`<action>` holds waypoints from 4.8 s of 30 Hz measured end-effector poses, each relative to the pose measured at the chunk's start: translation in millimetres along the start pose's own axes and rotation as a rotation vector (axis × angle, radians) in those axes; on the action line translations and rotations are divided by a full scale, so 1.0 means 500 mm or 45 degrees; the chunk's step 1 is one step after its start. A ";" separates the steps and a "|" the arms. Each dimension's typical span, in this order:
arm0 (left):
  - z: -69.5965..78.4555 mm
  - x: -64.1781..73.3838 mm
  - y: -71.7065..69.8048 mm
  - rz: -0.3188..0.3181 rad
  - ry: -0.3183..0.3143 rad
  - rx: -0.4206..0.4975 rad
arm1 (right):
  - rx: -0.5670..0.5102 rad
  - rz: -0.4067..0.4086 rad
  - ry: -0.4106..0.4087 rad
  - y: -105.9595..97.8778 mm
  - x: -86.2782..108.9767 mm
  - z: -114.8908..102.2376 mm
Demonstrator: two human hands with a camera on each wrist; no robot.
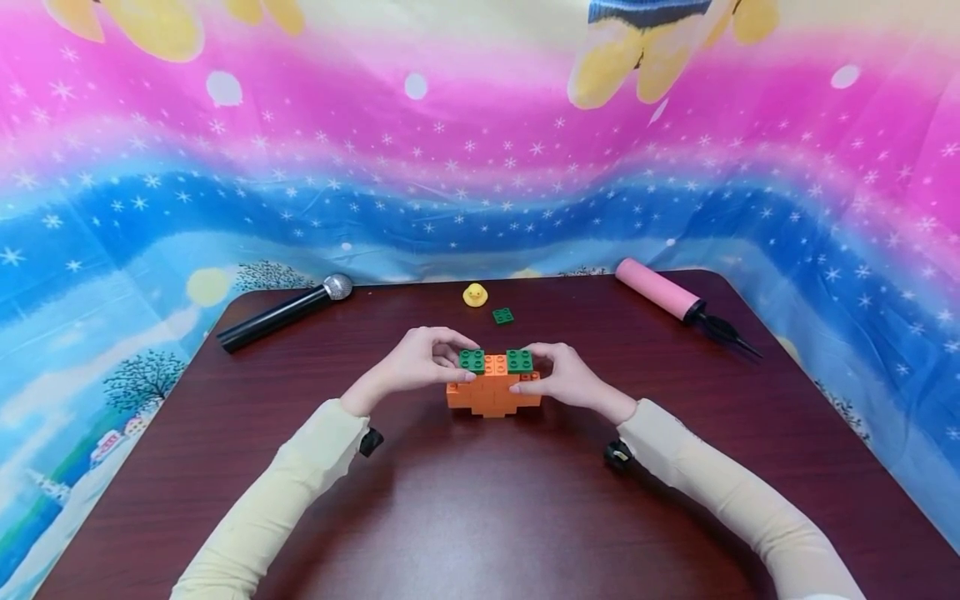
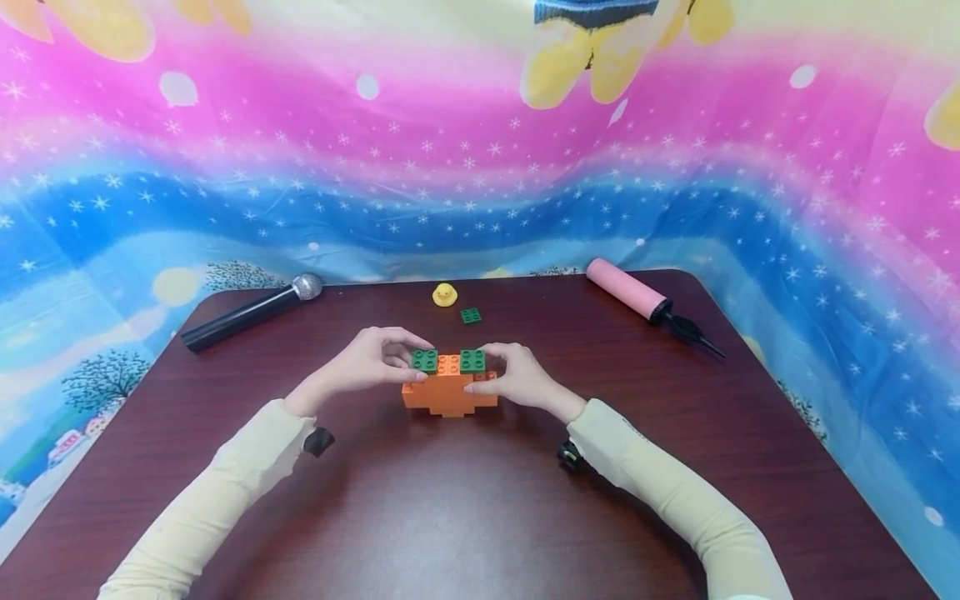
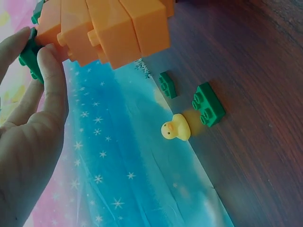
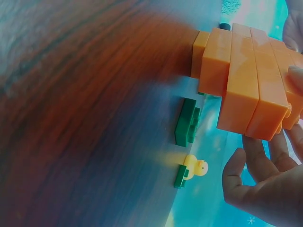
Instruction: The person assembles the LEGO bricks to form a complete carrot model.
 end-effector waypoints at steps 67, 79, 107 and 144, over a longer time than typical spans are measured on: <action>-0.219 -0.086 -0.040 0.006 -0.260 -0.259 | -0.045 0.001 -0.006 0.005 -0.010 0.015; -0.227 -0.092 -0.042 0.039 -0.303 -0.281 | -0.056 0.003 0.001 0.002 -0.009 0.011; 0.049 -0.045 -0.046 0.078 0.089 -0.147 | -0.065 0.002 -0.006 0.005 -0.010 0.013; 0.057 -0.055 0.033 -0.050 0.087 -0.394 | -0.071 0.015 -0.044 0.000 -0.011 0.009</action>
Point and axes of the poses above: each hand's wrist, its own x-axis away from the middle knuckle, its own y-axis out of the palm, z = x × y, the point moved 10 cm from there along -x, towards the middle knuckle, and after that the axes turned 10 degrees about -y, right-handed, at the moved point
